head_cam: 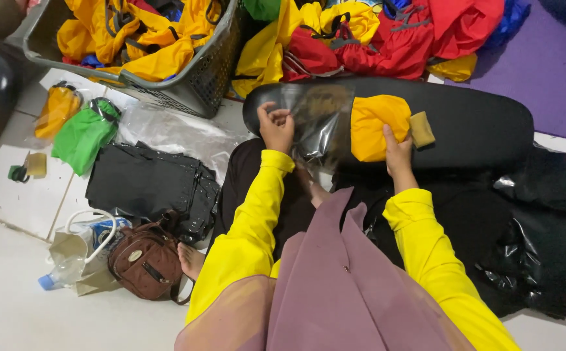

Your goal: The person uses scissors to trim a strap on a yellow rain cover, then folds the cover and places it inside a clear plastic packaging bag.

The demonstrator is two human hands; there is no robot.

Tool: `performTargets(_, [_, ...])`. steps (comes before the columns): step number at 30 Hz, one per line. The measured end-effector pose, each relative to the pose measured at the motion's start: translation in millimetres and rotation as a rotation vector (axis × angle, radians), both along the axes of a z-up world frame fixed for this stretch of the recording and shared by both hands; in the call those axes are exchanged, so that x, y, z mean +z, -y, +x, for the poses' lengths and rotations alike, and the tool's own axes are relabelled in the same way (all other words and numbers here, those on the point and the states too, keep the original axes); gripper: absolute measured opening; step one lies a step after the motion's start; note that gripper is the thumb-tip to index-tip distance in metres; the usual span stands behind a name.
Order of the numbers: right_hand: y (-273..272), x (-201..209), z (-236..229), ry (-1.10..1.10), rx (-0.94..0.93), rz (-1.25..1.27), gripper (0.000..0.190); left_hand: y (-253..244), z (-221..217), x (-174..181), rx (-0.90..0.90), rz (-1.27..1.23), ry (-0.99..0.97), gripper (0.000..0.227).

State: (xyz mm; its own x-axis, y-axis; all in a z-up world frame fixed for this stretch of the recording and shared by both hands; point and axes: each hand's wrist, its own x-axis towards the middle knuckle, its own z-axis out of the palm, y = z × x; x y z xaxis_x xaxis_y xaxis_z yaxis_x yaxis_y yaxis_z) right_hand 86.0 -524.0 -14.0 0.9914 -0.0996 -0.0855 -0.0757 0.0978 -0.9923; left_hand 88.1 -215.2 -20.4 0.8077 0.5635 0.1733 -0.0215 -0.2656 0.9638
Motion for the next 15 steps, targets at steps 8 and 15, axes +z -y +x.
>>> performTargets(8, [5.0,-5.8,6.8,-0.029,0.017,0.036,0.063,-12.9,-13.8,47.3,-0.122,-0.844,-0.227,0.052])
performTargets(15, [0.7,12.4,2.0,-0.063,0.023,0.057,0.065,-8.5,-21.8,80.9,-0.066,-0.568,0.114,0.014])
